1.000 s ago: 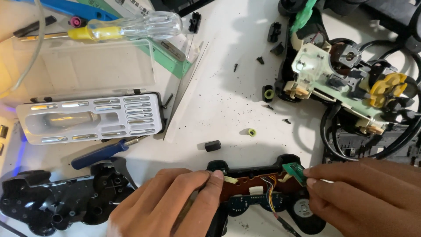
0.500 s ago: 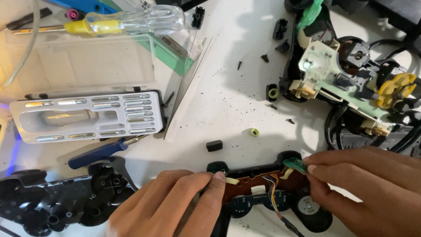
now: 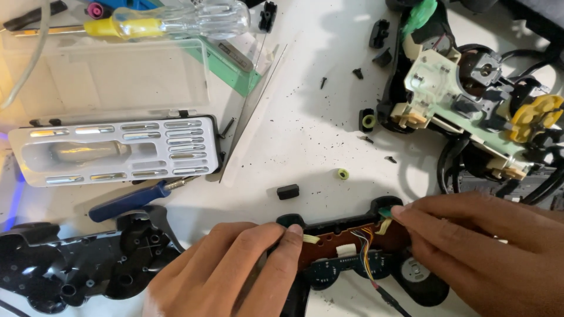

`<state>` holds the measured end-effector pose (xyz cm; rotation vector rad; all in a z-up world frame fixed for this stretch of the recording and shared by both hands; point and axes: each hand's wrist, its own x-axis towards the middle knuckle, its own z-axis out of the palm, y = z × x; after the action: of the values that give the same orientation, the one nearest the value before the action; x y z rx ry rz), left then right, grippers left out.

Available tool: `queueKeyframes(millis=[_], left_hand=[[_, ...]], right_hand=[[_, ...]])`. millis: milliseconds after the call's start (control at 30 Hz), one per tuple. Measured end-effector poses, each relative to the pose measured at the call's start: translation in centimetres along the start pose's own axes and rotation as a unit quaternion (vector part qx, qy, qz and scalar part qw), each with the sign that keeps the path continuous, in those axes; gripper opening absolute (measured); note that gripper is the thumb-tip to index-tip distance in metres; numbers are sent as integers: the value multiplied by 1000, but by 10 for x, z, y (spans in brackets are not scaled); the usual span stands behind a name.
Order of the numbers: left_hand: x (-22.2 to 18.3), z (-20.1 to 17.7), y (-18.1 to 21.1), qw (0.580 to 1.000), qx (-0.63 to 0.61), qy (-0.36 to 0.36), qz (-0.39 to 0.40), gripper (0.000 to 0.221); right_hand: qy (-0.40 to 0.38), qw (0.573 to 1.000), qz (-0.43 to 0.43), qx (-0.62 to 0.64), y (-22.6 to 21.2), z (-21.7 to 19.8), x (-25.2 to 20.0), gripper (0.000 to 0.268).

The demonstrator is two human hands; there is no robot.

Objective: Cleaning the internal circuit board of a game controller with a brush and reassembling the internal components into the controller shell.

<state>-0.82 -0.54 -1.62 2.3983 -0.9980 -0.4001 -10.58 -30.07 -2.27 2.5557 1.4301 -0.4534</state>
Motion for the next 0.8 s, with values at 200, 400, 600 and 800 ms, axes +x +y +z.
queueKeyframes(millis=[200,400,600,800], left_hand=[[1,-1,-2,1000,-14,11,13,11],[-1,2,-5,999,-26,30,17,11],[-4,-7,1,996,-84,12,-12,11],[-7,2,7,995,-76,63,-20,27]], right_hand=[[25,980,143,134,-10,6,6,80],[138,889,334,280,-9,-19,26,59],[175,913,271,252,-13,-29,51,51],[131,924,249,257,-17,-20,51,55]])
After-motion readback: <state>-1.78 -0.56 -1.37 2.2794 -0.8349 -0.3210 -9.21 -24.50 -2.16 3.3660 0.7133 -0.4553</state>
